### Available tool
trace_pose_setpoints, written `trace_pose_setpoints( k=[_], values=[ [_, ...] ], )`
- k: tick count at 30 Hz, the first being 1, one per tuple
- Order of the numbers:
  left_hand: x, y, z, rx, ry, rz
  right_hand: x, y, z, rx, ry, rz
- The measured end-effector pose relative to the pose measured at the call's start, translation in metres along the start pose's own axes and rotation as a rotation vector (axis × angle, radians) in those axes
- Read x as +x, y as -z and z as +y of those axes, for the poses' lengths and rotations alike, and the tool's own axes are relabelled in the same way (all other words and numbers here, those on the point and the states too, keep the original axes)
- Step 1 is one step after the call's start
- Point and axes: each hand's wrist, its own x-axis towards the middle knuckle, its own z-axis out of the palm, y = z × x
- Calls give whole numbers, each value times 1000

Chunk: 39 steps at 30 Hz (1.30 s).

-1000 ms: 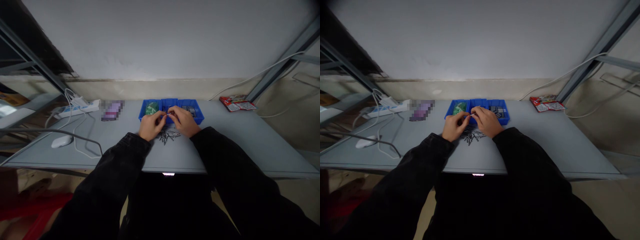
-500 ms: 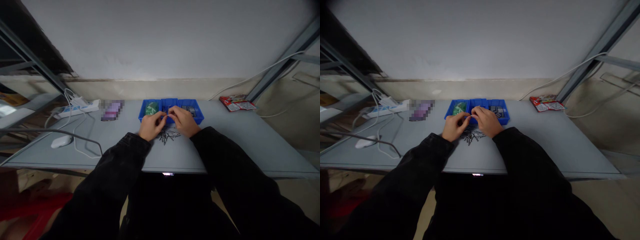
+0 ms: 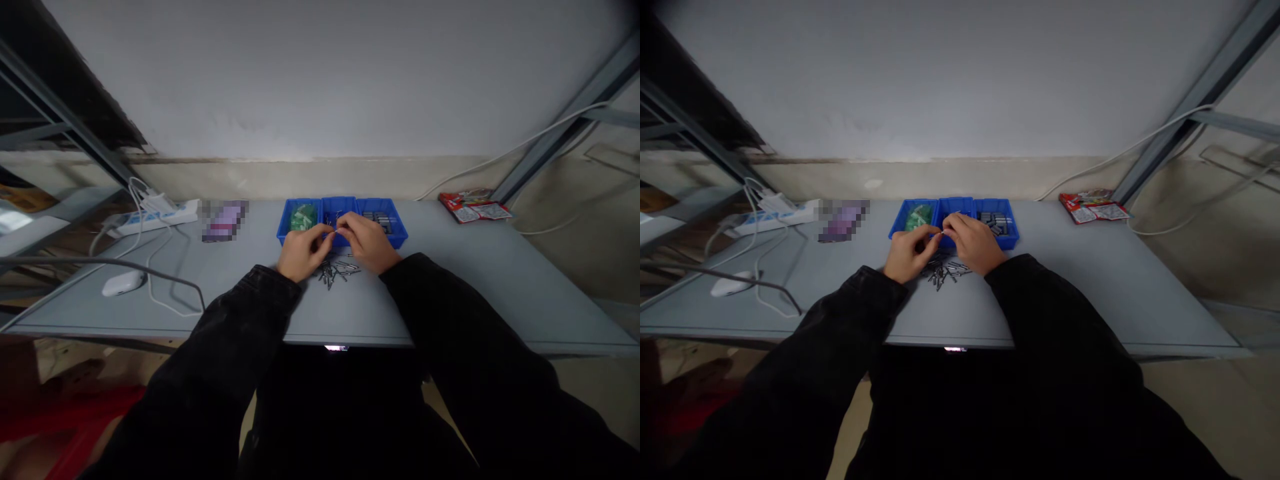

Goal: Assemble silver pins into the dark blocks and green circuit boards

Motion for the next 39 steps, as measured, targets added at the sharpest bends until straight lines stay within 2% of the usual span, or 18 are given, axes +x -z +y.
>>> trace_pose_setpoints(
  k=[7,15,32,39],
  values=[
    [0,0,-1,-5,0,7,1,0,0,-12,14,8],
    [2,1,1,12,21,47,-1,-1,1,-18,-34,29],
    [0,0,0,-13,16,-2,-1,-2,4,-2,-53,6],
    [0,-1,-1,-14,18,-13,-1,-2,5,-30,-19,12]
  ],
)
